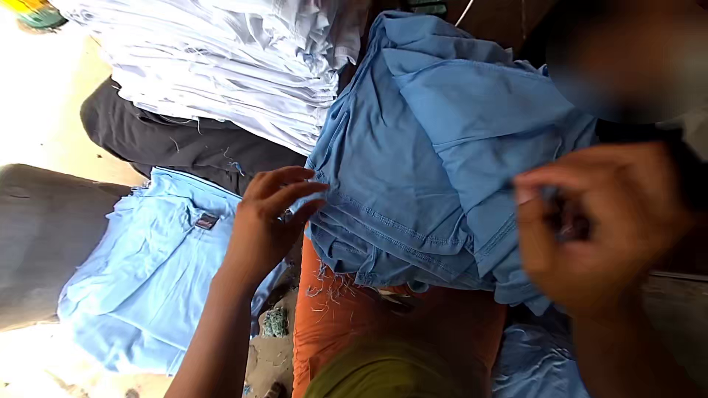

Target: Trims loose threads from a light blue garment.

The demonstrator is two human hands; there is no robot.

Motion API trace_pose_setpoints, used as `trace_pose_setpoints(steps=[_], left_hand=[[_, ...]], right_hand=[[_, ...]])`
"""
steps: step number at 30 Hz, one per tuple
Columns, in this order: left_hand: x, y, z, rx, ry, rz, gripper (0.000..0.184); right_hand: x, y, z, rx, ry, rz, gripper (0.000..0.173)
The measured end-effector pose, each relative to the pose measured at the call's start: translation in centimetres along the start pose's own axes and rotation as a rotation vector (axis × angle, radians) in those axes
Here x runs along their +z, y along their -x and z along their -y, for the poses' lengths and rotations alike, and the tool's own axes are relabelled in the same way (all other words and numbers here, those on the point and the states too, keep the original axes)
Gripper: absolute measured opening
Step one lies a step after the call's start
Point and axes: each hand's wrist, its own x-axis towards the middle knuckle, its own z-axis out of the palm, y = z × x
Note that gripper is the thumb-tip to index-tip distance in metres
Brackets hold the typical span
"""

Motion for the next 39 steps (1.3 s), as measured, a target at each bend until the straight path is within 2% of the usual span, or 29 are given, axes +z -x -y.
trace_pose_setpoints(steps=[2,4,7,10,11,13,14,15,17,18,21,24,26,28,32,35,37,39], left_hand=[[1.0,-0.7,0.3,0.147,0.014,0.099,0.022],[1.5,-1.1,0.9,0.218,-0.029,0.126,0.022],[1.7,-1.7,0.9,0.269,-0.075,0.109,0.026],[1.8,-2.3,-0.1,0.324,0.031,0.054,0.022],[1.8,-2.6,-0.8,0.335,0.085,0.006,0.018],[2.3,-3.3,-2.5,0.348,0.151,-0.129,0.014],[2.9,-3.7,-3.2,0.342,0.164,-0.185,0.016],[3.6,-4.1,-3.8,0.331,0.155,-0.208,0.024],[5.4,-4.8,-4.4,0.33,0.063,-0.179,0.057],[6.2,-5.1,-4.2,0.33,-0.002,-0.155,0.06],[6.4,-5.5,-2.1,0.25,-0.052,-0.177,0.025],[3.6,-5.1,1.0,0.155,-0.007,-0.33,0.014],[2.3,-4.8,2.2,0.085,-0.014,-0.353,0.016],[2.6,-4.5,2.7,0.01,0.015,-0.325,0.015],[4.4,-4.0,5.9,-0.163,0.224,-0.289,0.01],[5.7,-3.4,7.5,-0.283,0.364,-0.175,0.009],[5.6,-2.8,7.6,-0.325,0.306,-0.082,0.013],[3.9,-2.3,6.7,-0.299,0.169,-0.063,0.023]], right_hand=[[3.5,1.9,2.5,-0.012,-0.13,0.062,0.017],[6.0,3.0,3.3,0.002,-0.189,0.122,0.017],[7.8,3.3,4.3,-0.029,-0.146,0.178,0.02],[9.0,2.7,5.1,-0.068,-0.068,0.124,0.032],[9.2,2.2,5.1,-0.084,-0.043,0.081,0.03],[8.6,1.0,4.6,-0.129,-0.023,-0.026,0.014],[7.7,0.3,4.3,-0.144,-0.032,-0.086,0.012],[6.4,-0.5,3.9,-0.148,-0.042,-0.14,0.012],[3.0,-1.7,2.5,-0.119,-0.022,-0.251,0.012],[1.5,-2.0,1.5,-0.09,0.012,-0.307,0.013],[-0.7,-0.7,-1.5,0.024,0.127,-0.384,0.021],[0.0,2.4,-2.2,0.043,0.221,-0.323,0.02],[0.5,3.9,-2.4,0.011,0.246,-0.297,0.017],[0.6,4.8,-2.6,-0.04,0.199,-0.22,0.016],[1.9,6.6,-1.6,-0.159,0.15,0.127,0.021],[2.9,6.7,-0.4,-0.095,0.179,0.333,0.03],[1.7,5.9,0.3,-0.002,0.142,0.421,0.03],[0.1,5.0,1.3,0.065,0.074,0.401,0.031]])
